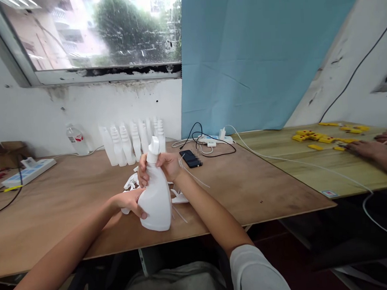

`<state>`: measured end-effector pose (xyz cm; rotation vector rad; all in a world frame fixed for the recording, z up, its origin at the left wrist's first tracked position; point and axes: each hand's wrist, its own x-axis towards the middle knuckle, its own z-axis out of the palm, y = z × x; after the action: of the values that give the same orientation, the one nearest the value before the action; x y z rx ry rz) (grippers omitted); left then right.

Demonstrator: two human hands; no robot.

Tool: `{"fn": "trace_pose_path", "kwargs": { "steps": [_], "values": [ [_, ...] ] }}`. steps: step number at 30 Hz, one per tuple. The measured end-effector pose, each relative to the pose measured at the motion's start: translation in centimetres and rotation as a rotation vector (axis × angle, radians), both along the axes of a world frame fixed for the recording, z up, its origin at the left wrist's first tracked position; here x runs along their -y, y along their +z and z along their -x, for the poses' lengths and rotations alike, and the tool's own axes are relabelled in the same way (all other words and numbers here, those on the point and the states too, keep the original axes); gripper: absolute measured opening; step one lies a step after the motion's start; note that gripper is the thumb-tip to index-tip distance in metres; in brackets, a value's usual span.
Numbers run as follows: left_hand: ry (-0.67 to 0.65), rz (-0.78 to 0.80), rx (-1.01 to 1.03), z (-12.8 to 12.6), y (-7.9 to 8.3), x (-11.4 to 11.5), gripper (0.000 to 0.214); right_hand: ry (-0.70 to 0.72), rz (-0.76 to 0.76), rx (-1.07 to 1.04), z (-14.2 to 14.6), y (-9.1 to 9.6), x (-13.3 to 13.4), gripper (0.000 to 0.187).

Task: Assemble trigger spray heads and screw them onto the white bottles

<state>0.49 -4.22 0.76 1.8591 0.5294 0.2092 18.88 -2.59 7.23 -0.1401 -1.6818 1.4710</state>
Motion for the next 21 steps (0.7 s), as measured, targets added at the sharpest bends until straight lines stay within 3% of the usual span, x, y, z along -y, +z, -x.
{"fn": "trace_pose_path", "kwargs": {
  "steps": [4,7,12,16,21],
  "values": [
    [-0.094,0.027,-0.026,0.2,0.0,-0.1,0.070,0.076,-0.008,0.028,-0.1,0.1,0.3,0.020],
    [-0.157,0.082,0.056,0.8,1.2,-0.6,0.082,0.180,-0.006,0.054,0.1,0.6,1.2,0.018],
    [0.190,-0.140,0.506,0.3,6.8,-1.1,0.074,0.466,0.134,0.013,0.8,0.8,2.1,0.021],
    [0.138,-0.212,0.647,-1.9,11.2,-0.1,0.063,0.610,0.201,-0.047,1.1,0.3,1.9,0.024],
    [0.275,-0.385,0.632,-2.7,12.7,1.4,0.025,0.578,0.191,-0.075,1.0,0.0,2.6,0.026]
  ]
}}
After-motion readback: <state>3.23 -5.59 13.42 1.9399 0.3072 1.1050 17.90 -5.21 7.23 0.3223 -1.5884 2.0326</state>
